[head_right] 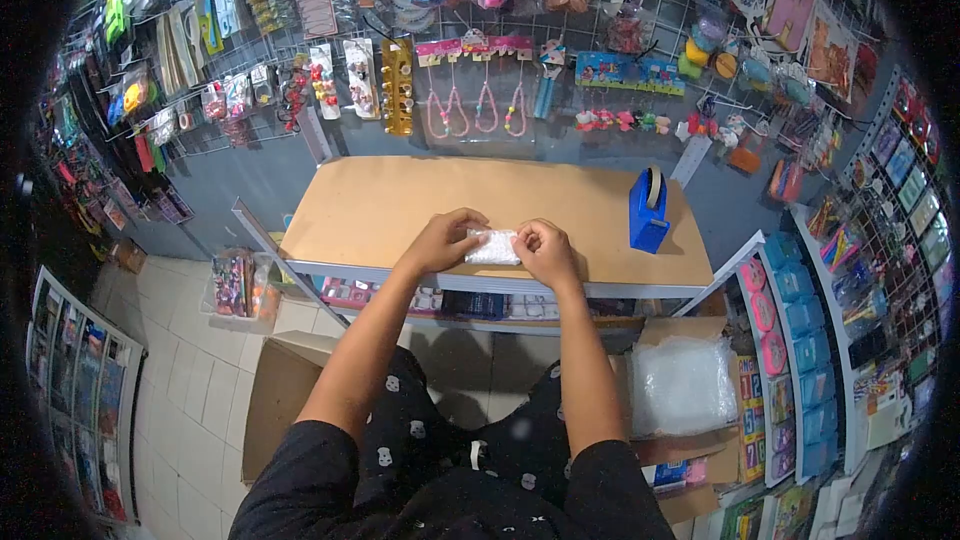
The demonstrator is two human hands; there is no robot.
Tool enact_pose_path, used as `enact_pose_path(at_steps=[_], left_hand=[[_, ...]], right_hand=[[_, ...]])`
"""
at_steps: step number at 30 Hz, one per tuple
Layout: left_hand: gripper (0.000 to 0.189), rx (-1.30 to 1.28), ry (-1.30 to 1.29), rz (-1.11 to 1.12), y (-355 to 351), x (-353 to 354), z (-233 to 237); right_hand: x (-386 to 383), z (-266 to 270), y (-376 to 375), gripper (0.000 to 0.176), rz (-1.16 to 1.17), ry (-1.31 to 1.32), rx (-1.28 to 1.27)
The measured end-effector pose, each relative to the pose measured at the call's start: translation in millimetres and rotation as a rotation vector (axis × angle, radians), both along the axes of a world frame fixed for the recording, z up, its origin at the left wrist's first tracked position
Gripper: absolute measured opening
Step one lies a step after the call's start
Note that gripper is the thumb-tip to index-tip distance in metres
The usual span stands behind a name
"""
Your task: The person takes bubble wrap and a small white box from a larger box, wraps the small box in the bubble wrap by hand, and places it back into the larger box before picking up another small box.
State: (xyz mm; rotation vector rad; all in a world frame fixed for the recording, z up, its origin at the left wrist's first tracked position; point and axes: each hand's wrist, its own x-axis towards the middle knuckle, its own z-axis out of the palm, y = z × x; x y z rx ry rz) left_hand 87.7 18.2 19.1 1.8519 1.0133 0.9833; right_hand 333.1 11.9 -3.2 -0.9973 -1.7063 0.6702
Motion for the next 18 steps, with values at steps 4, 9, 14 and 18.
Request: enact_pose_path(at_steps=[4, 9, 14, 18], left_hand=[[0.02, 0.019, 0.035, -0.005, 9.6, -1.0, -13.4], [0.019, 0.345, 0.032, 0.018, 4.6, -0.2, -5.9], [0.016, 0.273, 0.152, 0.084, -9.6, -0.3, 13.8], [0.017, 0.362, 0.104, 0.012, 4.2, -2.1, -4.9]], right_hand=[[0.0, 4.9, -4.5, 0.012, -0.045, -0.033, -0.026], [1.6, 5.9, -3.7, 0.012, -0.083, -0.063, -0.047], [-2.9, 11.7, -8.9, 0.009, -0.099, -0.091, 0.064], [-2.3, 8.2, -14.1, 0.009, -0.186, -0.107, 0.135]])
